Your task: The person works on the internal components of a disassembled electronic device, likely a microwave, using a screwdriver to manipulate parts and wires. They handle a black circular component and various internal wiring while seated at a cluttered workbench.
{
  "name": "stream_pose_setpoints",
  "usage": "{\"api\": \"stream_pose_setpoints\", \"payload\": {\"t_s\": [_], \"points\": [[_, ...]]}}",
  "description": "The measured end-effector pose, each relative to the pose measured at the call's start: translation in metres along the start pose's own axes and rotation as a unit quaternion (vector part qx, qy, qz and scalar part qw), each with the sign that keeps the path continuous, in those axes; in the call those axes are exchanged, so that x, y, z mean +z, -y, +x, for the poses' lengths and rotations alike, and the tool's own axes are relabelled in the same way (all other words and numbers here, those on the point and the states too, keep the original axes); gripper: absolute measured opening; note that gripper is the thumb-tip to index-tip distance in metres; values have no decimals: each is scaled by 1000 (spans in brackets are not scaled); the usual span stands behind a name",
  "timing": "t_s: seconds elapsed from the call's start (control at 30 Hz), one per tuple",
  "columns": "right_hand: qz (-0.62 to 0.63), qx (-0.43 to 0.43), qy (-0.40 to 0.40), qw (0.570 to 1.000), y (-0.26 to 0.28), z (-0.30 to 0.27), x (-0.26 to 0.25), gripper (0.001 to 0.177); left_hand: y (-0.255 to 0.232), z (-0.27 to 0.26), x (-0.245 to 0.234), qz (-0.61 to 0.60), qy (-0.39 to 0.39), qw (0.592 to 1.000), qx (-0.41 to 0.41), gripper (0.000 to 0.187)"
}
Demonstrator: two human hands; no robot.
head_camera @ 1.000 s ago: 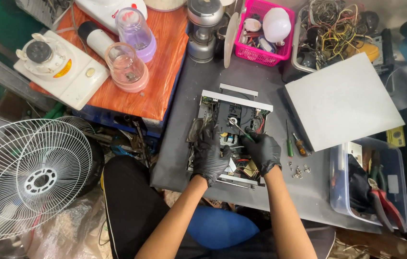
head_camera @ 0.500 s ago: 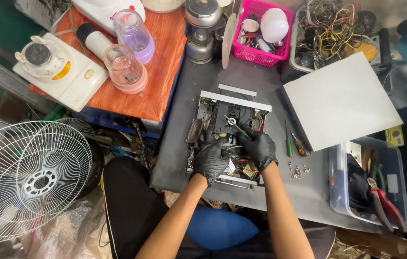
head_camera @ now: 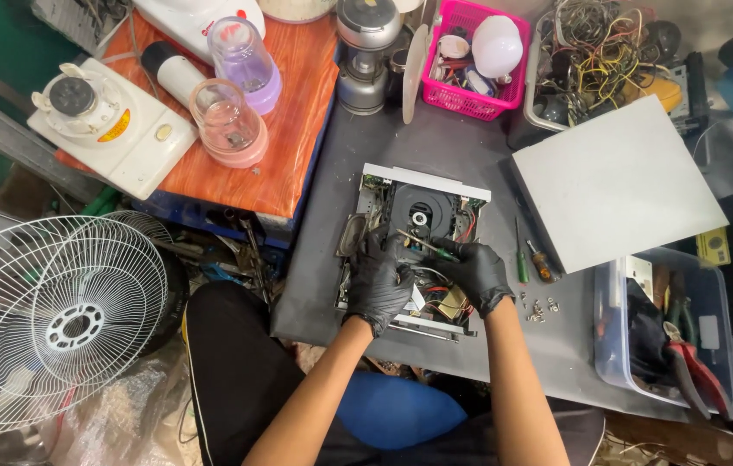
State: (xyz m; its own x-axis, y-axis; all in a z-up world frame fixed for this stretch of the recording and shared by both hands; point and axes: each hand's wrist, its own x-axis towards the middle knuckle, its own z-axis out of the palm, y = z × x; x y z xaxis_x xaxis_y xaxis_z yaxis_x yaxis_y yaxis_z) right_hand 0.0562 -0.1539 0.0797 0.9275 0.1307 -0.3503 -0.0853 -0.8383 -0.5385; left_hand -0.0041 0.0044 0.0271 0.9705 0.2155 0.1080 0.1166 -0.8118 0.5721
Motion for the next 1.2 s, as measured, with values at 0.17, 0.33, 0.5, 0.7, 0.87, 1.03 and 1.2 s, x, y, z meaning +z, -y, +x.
{"api": "stream_pose_setpoints", "payload": {"t_s": [0.17,0.33,0.5,0.7,0.87,1.03,1.2], "points": [[43,-12,-30,999,-14,16,10,47,5,0,14,3,-18,1000,1,62],[45,-40,-81,995,-51,64,50,35,9,1,27,17,-26,1000,-3,66],[22,-17,-55,998,-85,111,94,32,10,1,30,14,-54,998,-4,70],[77,-35,41,996,3,16,6,44,1,2,3,-32,-82,996,-21,73],[84,-37,41,995,-8,27,9,40,2,5,11,-46,-88,994,-48,84],[50,-40,28,998,-20,44,20,40,-1,5,-2,-45,-99,993,-37,86],[10,-102,17,995,-47,76,50,39,1,4,2,-41,-99,994,-30,86]]}}
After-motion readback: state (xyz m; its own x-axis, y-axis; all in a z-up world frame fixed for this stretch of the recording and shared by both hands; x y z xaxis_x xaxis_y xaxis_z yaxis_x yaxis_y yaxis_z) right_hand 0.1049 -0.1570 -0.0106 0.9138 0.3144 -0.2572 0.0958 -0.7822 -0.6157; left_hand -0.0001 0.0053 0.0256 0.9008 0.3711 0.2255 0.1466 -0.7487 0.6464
